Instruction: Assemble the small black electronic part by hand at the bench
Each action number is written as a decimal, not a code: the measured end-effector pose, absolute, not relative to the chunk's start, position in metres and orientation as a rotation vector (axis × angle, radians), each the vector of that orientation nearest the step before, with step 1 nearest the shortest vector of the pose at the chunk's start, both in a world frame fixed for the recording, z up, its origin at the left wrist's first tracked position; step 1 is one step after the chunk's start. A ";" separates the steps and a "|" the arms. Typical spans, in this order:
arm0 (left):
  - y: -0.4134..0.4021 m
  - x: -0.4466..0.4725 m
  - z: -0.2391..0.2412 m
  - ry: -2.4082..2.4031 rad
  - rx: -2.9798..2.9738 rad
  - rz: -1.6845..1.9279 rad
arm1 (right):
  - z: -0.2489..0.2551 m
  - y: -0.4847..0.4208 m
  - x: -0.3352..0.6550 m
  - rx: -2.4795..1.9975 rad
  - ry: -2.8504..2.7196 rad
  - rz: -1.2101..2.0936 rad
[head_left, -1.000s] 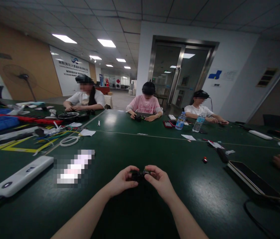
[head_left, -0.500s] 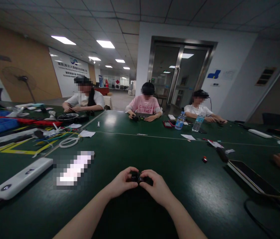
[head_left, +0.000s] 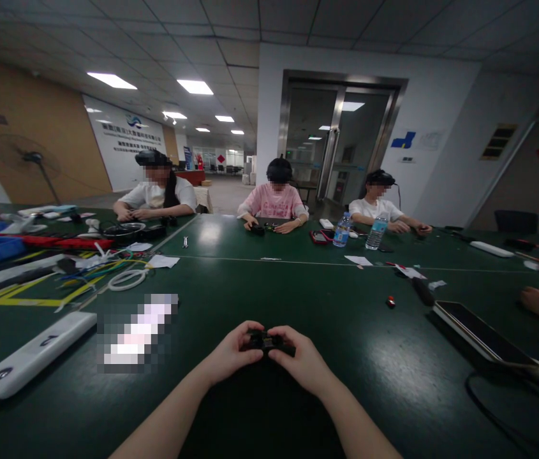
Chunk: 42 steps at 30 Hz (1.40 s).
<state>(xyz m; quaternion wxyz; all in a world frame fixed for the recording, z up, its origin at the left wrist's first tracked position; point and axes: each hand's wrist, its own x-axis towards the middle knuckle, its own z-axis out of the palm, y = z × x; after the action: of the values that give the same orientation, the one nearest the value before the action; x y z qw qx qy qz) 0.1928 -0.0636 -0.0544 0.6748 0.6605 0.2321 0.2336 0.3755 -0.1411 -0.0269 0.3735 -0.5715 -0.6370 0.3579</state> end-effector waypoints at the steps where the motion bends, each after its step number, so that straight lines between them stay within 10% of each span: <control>1: -0.064 0.193 -0.054 0.533 1.502 0.522 | -0.028 -0.141 0.376 -1.461 -1.630 0.908; 42: -0.061 0.188 -0.061 0.904 2.278 0.613 | -0.045 -0.131 0.373 -1.661 -1.827 0.678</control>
<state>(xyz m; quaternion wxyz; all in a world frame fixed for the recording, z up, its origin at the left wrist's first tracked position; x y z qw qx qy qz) 0.1883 -0.0605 -0.0609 0.3029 0.8593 0.3412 0.2313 0.3728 -0.1312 -0.0451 0.2865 -0.6216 -0.6835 0.2536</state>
